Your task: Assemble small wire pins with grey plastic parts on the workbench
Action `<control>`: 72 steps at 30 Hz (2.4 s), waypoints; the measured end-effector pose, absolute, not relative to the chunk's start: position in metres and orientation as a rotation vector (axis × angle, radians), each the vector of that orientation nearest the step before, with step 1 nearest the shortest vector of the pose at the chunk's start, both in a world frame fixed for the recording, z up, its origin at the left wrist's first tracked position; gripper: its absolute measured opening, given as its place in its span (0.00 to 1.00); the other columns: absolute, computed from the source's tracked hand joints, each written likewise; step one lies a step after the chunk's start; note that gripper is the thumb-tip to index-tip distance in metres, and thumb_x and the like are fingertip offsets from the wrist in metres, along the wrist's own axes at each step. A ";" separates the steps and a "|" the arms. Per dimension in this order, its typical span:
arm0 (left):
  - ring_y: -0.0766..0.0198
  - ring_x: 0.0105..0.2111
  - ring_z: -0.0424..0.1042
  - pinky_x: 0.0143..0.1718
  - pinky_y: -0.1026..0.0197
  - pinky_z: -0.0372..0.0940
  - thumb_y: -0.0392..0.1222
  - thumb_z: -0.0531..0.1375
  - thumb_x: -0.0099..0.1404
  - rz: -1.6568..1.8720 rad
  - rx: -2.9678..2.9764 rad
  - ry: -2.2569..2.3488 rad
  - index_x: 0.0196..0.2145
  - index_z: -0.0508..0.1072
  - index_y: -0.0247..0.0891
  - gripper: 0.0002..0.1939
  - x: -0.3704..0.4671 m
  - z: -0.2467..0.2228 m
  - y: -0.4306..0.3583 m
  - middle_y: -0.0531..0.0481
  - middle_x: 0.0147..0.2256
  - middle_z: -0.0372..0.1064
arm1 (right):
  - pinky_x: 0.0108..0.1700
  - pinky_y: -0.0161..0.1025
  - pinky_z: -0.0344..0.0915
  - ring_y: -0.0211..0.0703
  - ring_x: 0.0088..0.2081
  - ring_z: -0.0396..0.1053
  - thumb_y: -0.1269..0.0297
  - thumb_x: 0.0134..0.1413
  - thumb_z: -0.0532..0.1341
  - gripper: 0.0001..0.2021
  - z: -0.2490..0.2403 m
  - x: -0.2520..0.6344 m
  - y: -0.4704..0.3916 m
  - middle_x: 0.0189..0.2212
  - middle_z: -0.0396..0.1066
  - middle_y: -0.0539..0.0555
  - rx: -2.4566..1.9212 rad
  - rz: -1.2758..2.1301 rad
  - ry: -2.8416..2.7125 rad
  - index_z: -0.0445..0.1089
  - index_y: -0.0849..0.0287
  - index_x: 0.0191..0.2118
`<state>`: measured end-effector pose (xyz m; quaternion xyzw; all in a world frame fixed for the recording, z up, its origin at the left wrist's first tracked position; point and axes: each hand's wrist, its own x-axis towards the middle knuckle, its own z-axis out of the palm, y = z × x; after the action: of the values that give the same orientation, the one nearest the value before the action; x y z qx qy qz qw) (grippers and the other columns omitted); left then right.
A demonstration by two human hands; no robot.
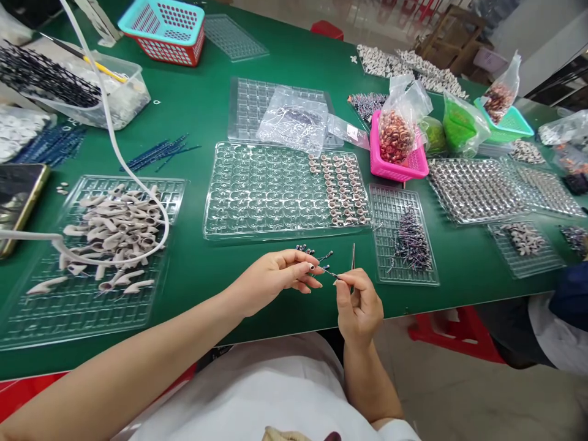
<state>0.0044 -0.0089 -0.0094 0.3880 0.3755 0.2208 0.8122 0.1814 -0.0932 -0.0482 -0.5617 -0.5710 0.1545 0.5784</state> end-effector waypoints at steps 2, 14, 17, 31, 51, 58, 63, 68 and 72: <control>0.55 0.41 0.79 0.41 0.56 0.71 0.49 0.64 0.65 0.464 0.831 0.797 0.43 0.73 0.35 0.16 0.004 -0.011 -0.010 0.40 0.47 0.76 | 0.35 0.41 0.69 0.41 0.32 0.69 0.71 0.61 0.60 0.05 -0.048 0.182 -0.093 0.30 0.70 0.51 -1.321 0.339 -1.352 0.70 0.55 0.40; 0.55 0.40 0.79 0.41 0.55 0.71 0.49 0.65 0.65 0.443 0.799 0.783 0.40 0.69 0.35 0.15 0.005 -0.007 -0.010 0.39 0.47 0.76 | 0.31 0.38 0.68 0.40 0.33 0.70 0.74 0.59 0.61 0.08 -0.045 0.181 -0.093 0.32 0.71 0.51 -1.335 0.280 -1.438 0.70 0.54 0.42; 0.55 0.40 0.79 0.40 0.55 0.71 0.50 0.65 0.64 0.444 0.800 0.793 0.39 0.69 0.35 0.16 0.005 -0.006 -0.010 0.38 0.47 0.77 | 0.30 0.38 0.68 0.41 0.34 0.70 0.73 0.59 0.61 0.08 -0.045 0.180 -0.093 0.32 0.71 0.51 -1.334 0.271 -1.453 0.69 0.53 0.42; 0.57 0.41 0.79 0.40 0.56 0.71 0.48 0.63 0.66 0.444 0.803 0.774 0.39 0.67 0.36 0.14 0.005 -0.007 -0.009 0.39 0.49 0.76 | 0.31 0.40 0.70 0.42 0.34 0.71 0.73 0.59 0.62 0.08 -0.046 0.180 -0.093 0.32 0.72 0.52 -1.329 0.263 -1.466 0.70 0.53 0.42; 0.61 0.37 0.76 0.41 0.60 0.69 0.46 0.60 0.67 0.587 1.548 0.979 0.39 0.76 0.40 0.08 0.005 -0.004 -0.015 0.52 0.36 0.77 | 0.34 0.39 0.66 0.37 0.29 0.67 0.74 0.58 0.61 0.06 -0.041 0.180 -0.090 0.28 0.70 0.49 -1.373 0.377 -1.479 0.70 0.55 0.36; 0.63 0.35 0.75 0.38 0.63 0.67 0.43 0.60 0.67 0.624 1.650 0.978 0.39 0.76 0.40 0.07 0.005 -0.006 -0.016 0.53 0.35 0.77 | 0.34 0.38 0.64 0.37 0.29 0.66 0.75 0.58 0.61 0.06 -0.039 0.180 -0.088 0.27 0.70 0.48 -1.392 0.395 -1.505 0.69 0.56 0.34; 0.63 0.35 0.75 0.37 0.64 0.66 0.42 0.61 0.67 0.624 1.686 0.993 0.39 0.77 0.39 0.07 0.005 -0.008 -0.016 0.53 0.35 0.78 | 0.33 0.38 0.64 0.37 0.29 0.65 0.74 0.58 0.61 0.05 -0.038 0.180 -0.088 0.27 0.71 0.48 -1.390 0.419 -1.506 0.69 0.56 0.34; 0.64 0.35 0.74 0.37 0.63 0.66 0.42 0.61 0.66 0.609 1.702 0.994 0.39 0.77 0.39 0.07 0.005 -0.008 -0.016 0.52 0.35 0.78 | 0.34 0.39 0.64 0.37 0.28 0.65 0.74 0.58 0.61 0.05 -0.038 0.180 -0.087 0.27 0.71 0.49 -1.376 0.431 -1.526 0.70 0.56 0.35; 0.64 0.34 0.74 0.36 0.64 0.66 0.42 0.61 0.67 0.606 1.716 0.978 0.39 0.77 0.40 0.06 0.005 -0.009 -0.017 0.53 0.35 0.77 | 0.34 0.40 0.65 0.38 0.29 0.66 0.75 0.58 0.62 0.06 -0.039 0.181 -0.087 0.28 0.72 0.50 -1.355 0.420 -1.551 0.71 0.56 0.36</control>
<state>0.0048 -0.0168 -0.0092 0.7135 0.4064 0.2518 0.5123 0.1808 -0.0868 -0.0390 -0.5597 -0.6403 0.1733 0.4968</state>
